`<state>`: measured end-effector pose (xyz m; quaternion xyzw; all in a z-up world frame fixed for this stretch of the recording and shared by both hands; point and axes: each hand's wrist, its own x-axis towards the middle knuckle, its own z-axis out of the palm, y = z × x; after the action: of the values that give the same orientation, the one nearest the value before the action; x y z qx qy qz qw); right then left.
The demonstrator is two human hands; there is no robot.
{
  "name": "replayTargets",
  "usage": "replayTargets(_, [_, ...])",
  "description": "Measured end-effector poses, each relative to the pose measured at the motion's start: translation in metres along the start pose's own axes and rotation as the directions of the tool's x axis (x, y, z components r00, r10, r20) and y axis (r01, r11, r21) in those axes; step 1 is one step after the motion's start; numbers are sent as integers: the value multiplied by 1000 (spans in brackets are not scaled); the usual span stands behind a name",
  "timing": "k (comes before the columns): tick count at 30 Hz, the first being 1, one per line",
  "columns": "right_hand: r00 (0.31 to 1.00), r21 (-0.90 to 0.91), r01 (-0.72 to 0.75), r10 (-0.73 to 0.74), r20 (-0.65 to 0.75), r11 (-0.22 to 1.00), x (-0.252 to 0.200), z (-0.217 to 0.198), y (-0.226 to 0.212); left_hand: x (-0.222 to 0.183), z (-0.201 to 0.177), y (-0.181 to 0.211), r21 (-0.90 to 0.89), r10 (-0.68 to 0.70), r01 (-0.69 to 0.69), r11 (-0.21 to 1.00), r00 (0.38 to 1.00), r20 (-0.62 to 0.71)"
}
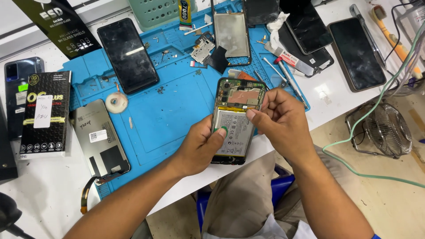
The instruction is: Repairing a mobile phone by assembling the screen, battery, and internal frame
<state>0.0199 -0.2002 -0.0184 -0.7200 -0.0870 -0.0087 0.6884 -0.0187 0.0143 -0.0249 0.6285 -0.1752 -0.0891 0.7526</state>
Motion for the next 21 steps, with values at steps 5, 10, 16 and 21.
replayTargets(5, [1000,59,-21,21,0,998,-1,4,4,-1,1,0,13,8,-8,1000,1000,3])
replayTargets(10, [999,121,-41,37,29,992,-6,13,-4,-1,1,-3,-21,29,-29,999,999,-28])
replayTargets(16, [993,55,-21,15,119,998,-25,31,-28,6,3,14,-35,61,-64,997,996,-65])
replayTargets(21, [988,21,-32,29,150,999,-33,31,-21,4,4,17,-101,37,-47,994,995,-97])
